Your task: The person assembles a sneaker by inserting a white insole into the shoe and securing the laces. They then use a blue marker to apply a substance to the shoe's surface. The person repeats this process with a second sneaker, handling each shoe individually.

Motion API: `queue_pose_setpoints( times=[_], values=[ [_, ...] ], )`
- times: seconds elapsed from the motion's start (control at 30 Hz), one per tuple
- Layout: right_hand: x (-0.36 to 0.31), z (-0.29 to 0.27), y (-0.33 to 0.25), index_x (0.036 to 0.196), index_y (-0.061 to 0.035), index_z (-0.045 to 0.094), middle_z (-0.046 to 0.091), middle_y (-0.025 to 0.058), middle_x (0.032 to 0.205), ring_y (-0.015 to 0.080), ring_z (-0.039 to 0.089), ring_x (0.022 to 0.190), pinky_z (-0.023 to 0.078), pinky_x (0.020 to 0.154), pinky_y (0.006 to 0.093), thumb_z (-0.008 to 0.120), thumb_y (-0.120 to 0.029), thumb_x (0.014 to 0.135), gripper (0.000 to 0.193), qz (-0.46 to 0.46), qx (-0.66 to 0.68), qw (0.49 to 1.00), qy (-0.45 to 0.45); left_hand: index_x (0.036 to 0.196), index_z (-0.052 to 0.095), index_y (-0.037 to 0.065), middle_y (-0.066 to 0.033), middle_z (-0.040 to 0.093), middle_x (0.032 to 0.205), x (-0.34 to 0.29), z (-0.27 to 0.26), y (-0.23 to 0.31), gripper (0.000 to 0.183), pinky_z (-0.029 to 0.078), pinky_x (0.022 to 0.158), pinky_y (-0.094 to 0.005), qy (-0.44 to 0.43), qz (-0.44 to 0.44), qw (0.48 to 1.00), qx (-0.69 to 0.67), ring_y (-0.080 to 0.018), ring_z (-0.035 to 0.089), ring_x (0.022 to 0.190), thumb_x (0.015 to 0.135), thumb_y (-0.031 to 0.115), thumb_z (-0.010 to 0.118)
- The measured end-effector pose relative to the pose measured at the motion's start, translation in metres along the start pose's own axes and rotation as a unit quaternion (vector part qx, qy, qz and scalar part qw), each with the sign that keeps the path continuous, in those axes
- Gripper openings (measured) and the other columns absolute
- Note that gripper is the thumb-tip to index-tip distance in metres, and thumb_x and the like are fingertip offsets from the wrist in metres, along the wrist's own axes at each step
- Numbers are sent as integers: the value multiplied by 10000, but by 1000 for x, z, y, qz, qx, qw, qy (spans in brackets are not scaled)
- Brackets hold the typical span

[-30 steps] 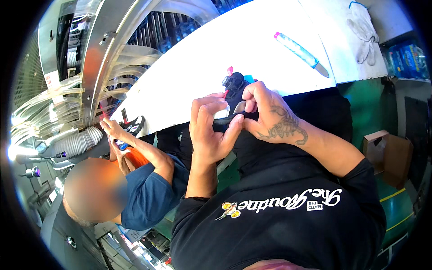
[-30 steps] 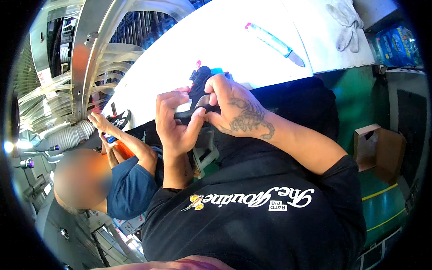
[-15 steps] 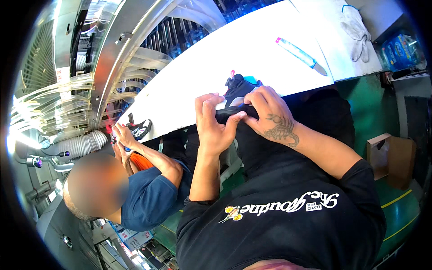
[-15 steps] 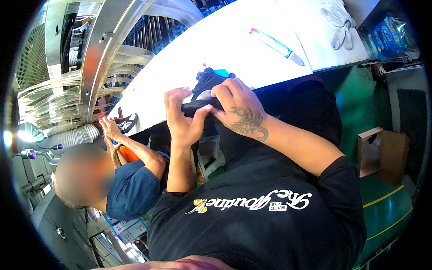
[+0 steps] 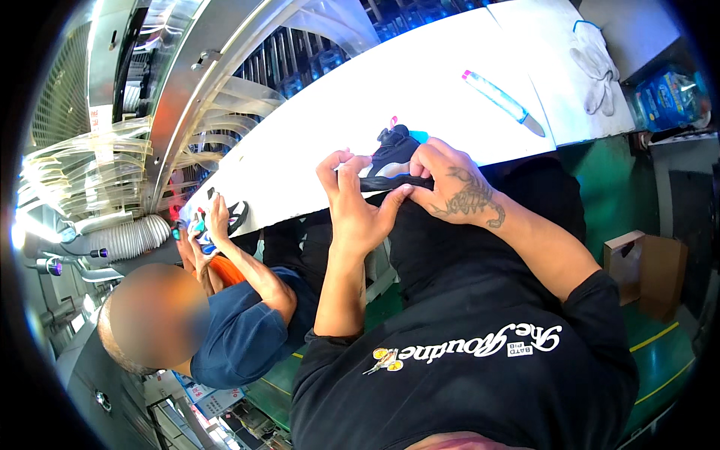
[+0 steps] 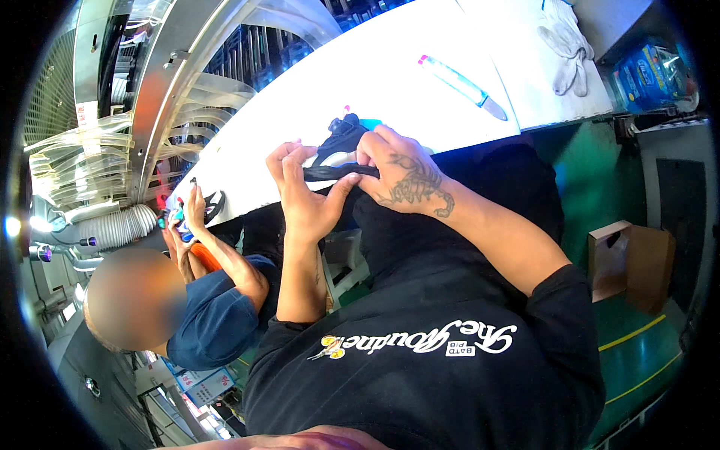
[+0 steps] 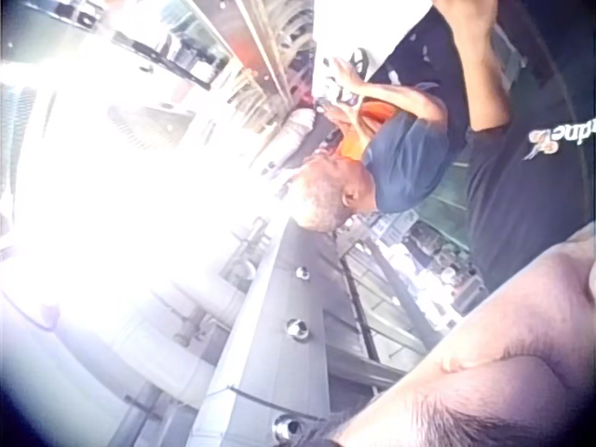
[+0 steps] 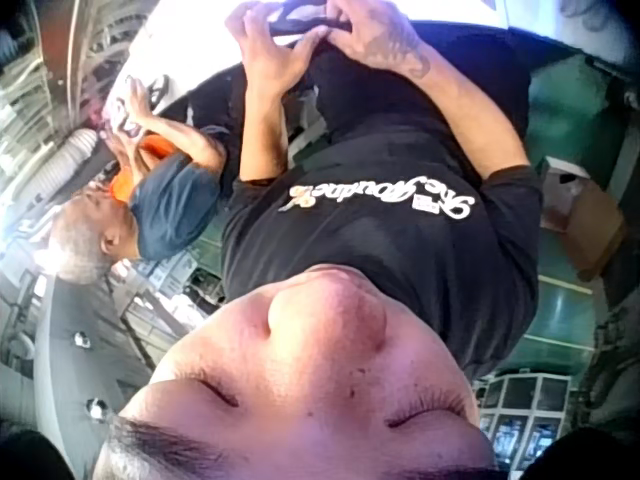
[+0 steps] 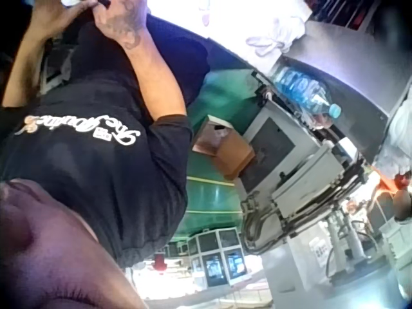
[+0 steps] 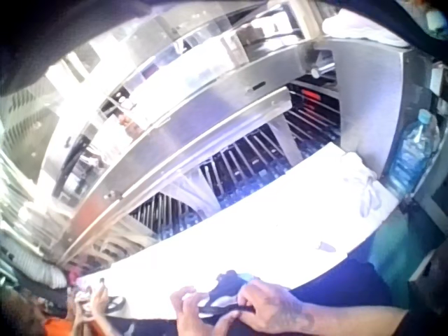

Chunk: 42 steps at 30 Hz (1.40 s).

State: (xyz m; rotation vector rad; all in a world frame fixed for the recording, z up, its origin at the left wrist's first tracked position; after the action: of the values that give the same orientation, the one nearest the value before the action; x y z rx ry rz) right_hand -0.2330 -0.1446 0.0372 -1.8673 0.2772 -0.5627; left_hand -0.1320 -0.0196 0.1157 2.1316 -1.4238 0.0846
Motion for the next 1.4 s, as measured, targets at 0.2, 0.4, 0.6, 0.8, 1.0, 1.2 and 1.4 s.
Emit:
queue_pose_setpoints(
  times=[0.2,0.4,0.6,0.8,1.0,1.2,1.4],
  values=[
    [10,-2,-2,1085,-69,569,628,122,999,324,684,875,552,767,436,875,-145,851,392,26,-13,1000,-5,1321,541,0,-233,498,1320,-3,5,-4,712,441,1115,-500,42,-13,999,1,-388,492,1311,771,160,964],
    [14,-2,2,1112,-72,548,634,138,1053,340,688,931,556,812,444,881,-143,853,428,78,-39,996,-15,1315,532,-12,-235,491,1300,2,14,-3,673,420,1116,-493,79,-54,995,29,-385,466,1296,797,160,926],
    [15,-13,6,1151,-66,558,616,127,1067,319,669,964,553,834,419,928,-293,857,525,72,-93,992,40,1179,604,-14,-154,604,1145,2,13,-44,479,496,992,-422,109,-137,984,-21,-269,585,1091,859,200,890],
    [-12,-59,34,1192,-65,597,589,63,1079,160,612,942,546,838,344,861,-331,963,439,54,35,990,128,1100,635,52,-23,645,973,-38,67,-83,192,531,840,-291,145,-337,768,-526,-142,628,890,947,74,749],
    [12,-87,-56,1203,19,636,700,103,1046,161,663,965,524,973,335,590,-198,1103,244,-119,324,937,62,1277,605,66,-67,626,1223,-1,89,4,283,479,1016,-338,-56,-247,694,-674,-164,593,1131,1055,241,625],
    [50,-90,-34,870,-58,670,671,70,745,157,642,695,527,678,329,599,-270,1107,326,-33,227,968,99,1364,564,27,-102,592,1321,23,70,8,350,457,1096,-345,-35,-186,832,-522,-183,571,1241,1153,306,555],
    [64,-66,-38,780,-84,682,652,51,682,167,612,625,493,628,328,729,-339,1020,354,-16,59,995,81,1521,402,1,-162,434,1493,14,52,38,724,465,1176,-465,-40,-48,909,-412,-286,517,1373,981,259,808]
  ],
)
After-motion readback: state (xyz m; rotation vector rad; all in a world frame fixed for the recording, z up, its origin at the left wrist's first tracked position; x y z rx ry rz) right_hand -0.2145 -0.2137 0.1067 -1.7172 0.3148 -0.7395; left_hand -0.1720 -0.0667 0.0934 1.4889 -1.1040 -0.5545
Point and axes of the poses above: each hand's wrist, its own x-axis towards the middle knuckle, its own z-axis out of the palm, y = z × x, the point moved 8 cm from there along x, towards the middle knuckle
